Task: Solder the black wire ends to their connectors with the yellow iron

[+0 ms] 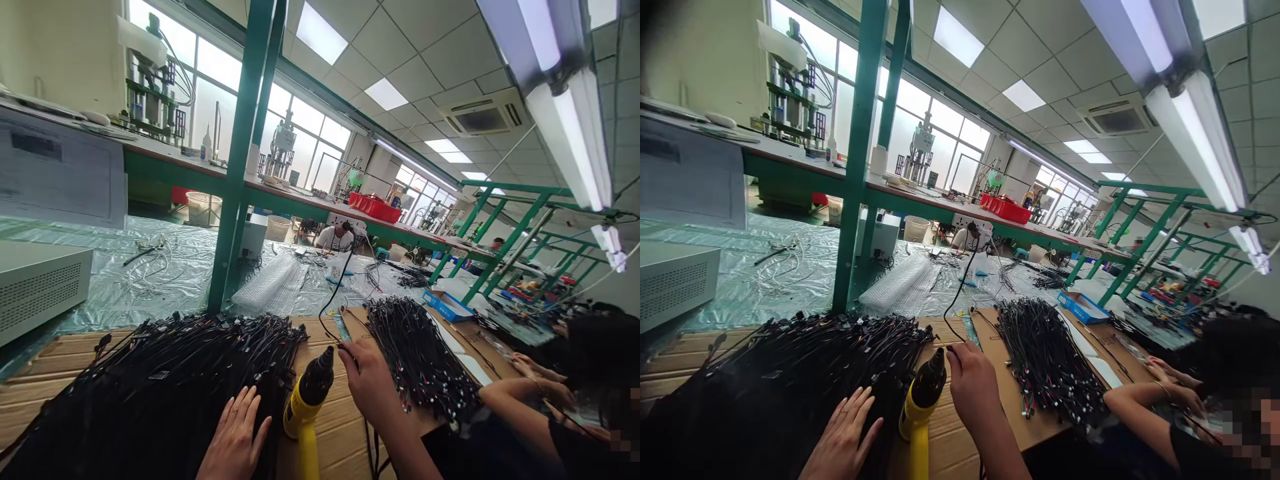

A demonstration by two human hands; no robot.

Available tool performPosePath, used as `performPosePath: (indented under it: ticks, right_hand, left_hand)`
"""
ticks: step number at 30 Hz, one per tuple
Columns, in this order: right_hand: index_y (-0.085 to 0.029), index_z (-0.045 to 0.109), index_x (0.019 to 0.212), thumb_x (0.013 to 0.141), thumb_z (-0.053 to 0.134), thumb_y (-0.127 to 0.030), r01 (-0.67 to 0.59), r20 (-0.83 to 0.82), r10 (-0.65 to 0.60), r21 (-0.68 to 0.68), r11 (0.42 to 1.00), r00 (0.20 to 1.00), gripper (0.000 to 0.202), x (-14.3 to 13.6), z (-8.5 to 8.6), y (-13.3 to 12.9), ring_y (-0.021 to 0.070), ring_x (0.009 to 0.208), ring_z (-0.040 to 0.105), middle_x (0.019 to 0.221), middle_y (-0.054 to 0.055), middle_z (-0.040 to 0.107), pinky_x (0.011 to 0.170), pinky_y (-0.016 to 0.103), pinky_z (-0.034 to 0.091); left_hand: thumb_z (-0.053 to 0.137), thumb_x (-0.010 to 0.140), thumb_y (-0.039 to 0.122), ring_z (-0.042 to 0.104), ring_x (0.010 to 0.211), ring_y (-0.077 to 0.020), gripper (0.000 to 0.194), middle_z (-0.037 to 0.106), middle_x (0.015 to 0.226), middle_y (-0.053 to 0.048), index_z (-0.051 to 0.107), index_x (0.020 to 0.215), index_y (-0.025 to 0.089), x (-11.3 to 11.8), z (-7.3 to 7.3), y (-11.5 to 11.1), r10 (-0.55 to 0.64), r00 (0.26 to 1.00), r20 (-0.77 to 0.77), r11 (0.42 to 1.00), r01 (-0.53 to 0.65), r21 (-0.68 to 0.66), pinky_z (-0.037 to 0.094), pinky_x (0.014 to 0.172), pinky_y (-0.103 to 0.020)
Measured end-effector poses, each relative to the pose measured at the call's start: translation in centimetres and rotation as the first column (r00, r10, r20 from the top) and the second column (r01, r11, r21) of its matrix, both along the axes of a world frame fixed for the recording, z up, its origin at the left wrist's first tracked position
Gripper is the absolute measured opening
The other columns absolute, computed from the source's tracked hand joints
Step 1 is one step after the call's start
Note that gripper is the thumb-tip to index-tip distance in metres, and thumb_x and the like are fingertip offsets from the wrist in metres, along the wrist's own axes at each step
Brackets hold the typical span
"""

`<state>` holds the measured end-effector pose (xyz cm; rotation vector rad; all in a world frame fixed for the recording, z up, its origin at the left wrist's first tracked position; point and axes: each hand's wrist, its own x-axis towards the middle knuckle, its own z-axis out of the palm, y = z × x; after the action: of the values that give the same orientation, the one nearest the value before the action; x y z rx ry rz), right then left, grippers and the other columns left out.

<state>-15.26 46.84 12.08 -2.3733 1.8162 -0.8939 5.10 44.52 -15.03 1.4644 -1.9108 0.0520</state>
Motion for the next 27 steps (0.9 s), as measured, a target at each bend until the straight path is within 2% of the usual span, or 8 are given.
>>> performPosePath:
  ticks: [9,19,27]
  right_hand:
    - [-0.021,0.071,0.102,0.095,0.047,-0.021,0.002,-0.045,-0.002,0.006,1.000,0.999,0.025,0.31,-0.07,0.04,0.0202,0.089,0.064,0.092,0.006,0.068,0.081,0.028,0.044]
    - [-0.018,0.070,0.105,0.096,0.045,-0.019,0.007,-0.066,-0.008,-0.011,1.000,0.998,0.026,0.83,-0.10,0.69,0.0208,0.092,0.064,0.096,0.008,0.067,0.084,0.028,0.043]
    - [-0.018,0.071,0.102,0.096,0.046,-0.019,0.015,-0.087,-0.016,-0.011,1.000,0.996,0.026,0.82,0.26,0.65,0.0215,0.089,0.064,0.091,0.008,0.067,0.082,0.030,0.043]
  left_hand:
    - [0.047,0.091,0.048,0.046,0.132,-0.0319,0.052,0.053,0.141,-0.018,0.060,0.126,0.011,0.03,-0.27,0.05,0.074,0.983,0.170,0.992,-0.054,-0.114,0.045,0.106,-0.053]
    - [0.046,0.092,0.048,0.050,0.129,-0.0307,0.050,0.057,0.137,-0.017,0.064,0.122,0.012,0.03,-0.10,0.02,0.110,0.970,0.217,0.983,-0.075,-0.165,0.048,0.103,-0.051]
    - [0.046,0.092,0.047,0.050,0.129,-0.0306,0.048,0.057,0.137,-0.017,0.064,0.121,0.013,0.06,-0.31,-0.17,0.119,0.968,0.223,0.978,-0.075,-0.195,0.050,0.102,-0.051]
